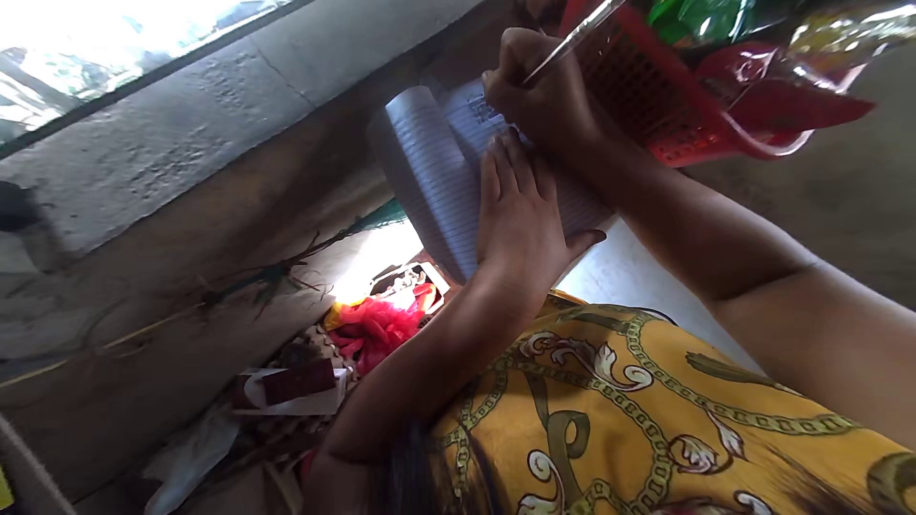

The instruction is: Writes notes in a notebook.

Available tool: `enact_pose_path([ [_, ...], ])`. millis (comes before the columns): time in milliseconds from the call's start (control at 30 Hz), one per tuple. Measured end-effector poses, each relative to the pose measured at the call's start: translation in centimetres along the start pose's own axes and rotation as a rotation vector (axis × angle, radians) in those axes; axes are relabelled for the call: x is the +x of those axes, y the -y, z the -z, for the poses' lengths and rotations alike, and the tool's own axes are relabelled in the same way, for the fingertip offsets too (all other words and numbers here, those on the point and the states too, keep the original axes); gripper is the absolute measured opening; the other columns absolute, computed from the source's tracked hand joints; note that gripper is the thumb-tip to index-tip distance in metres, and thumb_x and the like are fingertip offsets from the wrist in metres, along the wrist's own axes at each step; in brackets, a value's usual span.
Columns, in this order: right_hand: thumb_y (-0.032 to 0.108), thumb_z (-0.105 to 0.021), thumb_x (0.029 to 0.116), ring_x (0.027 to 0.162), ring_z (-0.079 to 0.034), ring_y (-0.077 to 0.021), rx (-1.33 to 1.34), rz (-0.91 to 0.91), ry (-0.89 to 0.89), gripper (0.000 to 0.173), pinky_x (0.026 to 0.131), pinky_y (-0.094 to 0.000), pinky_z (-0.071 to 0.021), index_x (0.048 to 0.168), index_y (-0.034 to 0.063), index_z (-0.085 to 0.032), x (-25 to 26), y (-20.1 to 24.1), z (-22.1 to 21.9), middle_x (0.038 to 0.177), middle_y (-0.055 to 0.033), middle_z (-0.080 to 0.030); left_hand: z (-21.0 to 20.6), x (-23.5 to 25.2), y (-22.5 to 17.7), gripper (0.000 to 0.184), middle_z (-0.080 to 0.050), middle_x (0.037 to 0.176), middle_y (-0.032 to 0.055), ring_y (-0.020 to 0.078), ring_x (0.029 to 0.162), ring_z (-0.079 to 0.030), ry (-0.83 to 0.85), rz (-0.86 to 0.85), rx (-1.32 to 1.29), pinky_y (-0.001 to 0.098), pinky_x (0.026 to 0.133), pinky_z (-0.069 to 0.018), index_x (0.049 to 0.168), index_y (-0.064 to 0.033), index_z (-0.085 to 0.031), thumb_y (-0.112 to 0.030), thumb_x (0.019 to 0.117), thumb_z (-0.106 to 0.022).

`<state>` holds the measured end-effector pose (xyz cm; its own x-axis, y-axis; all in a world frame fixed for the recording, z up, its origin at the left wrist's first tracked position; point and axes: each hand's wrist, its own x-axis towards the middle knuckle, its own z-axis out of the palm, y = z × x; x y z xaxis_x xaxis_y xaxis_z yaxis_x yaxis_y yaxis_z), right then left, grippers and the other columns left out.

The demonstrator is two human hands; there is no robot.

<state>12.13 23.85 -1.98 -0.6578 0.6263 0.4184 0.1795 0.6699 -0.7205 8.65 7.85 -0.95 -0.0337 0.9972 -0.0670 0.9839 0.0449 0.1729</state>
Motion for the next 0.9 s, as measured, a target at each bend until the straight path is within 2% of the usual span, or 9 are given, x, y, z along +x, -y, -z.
enact_pose_path([
  [200, 0.01, -0.06, 0.0954, 0.054, -0.049, 0.0011, -0.017, -0.033, 0.012, 0.022, 0.053, -0.0173, -0.0427, 0.076, 0.0122, -0.051, -0.03, 0.33, 0.18, 0.064, 0.0079, -0.05, -0.03, -0.03, 0.01, 0.12, -0.017, 0.164, 0.034, 0.0444, 0.155, -0.015, 0.004, -0.011, 0.01, 0.0529, 0.125, -0.0069, 0.157, 0.0087, -0.027, -0.086, 0.0853, -0.041],
  [567, 0.007, -0.06, 0.0938, 0.054, -0.044, 0.002, -0.01, 0.042, -0.026, 0.024, 0.051, -0.0169, -0.0367, 0.073, 0.0118, -0.05, -0.17, -0.1, -0.19, 0.062, 0.0079, -0.048, 0.06, 0.01, -0.03, 0.12, -0.016, 0.164, 0.034, 0.0453, 0.155, -0.013, 0.018, -0.007, 0.008, 0.0531, 0.126, -0.0056, 0.157, 0.0088, -0.025, -0.086, 0.0852, -0.041],
  [700, 0.008, -0.061, 0.0944, 0.054, -0.047, 0.001, -0.009, 0.005, -0.018, 0.023, 0.052, -0.0174, -0.0396, 0.074, 0.0117, -0.051, -0.08, -0.03, -0.07, 0.063, 0.0073, -0.049, 0.1, 0.0, -0.03, 0.121, -0.015, 0.165, 0.0331, 0.0445, 0.155, -0.012, 0.028, 0.002, 0.001, 0.0521, 0.126, -0.0054, 0.157, 0.009, -0.025, -0.086, 0.0851, -0.042],
  [900, 0.008, -0.06, 0.0943, 0.054, -0.045, 0.0014, -0.011, 0.017, -0.012, 0.024, 0.052, -0.0173, -0.0381, 0.073, 0.0124, -0.049, -0.13, -0.16, -0.1, 0.063, 0.0078, -0.048, 0.16, 0.04, -0.07, 0.122, -0.016, 0.165, 0.0331, 0.0447, 0.155, -0.014, 0.025, 0.003, 0.015, 0.0519, 0.126, -0.0056, 0.157, 0.0086, -0.024, -0.087, 0.0841, -0.041],
])
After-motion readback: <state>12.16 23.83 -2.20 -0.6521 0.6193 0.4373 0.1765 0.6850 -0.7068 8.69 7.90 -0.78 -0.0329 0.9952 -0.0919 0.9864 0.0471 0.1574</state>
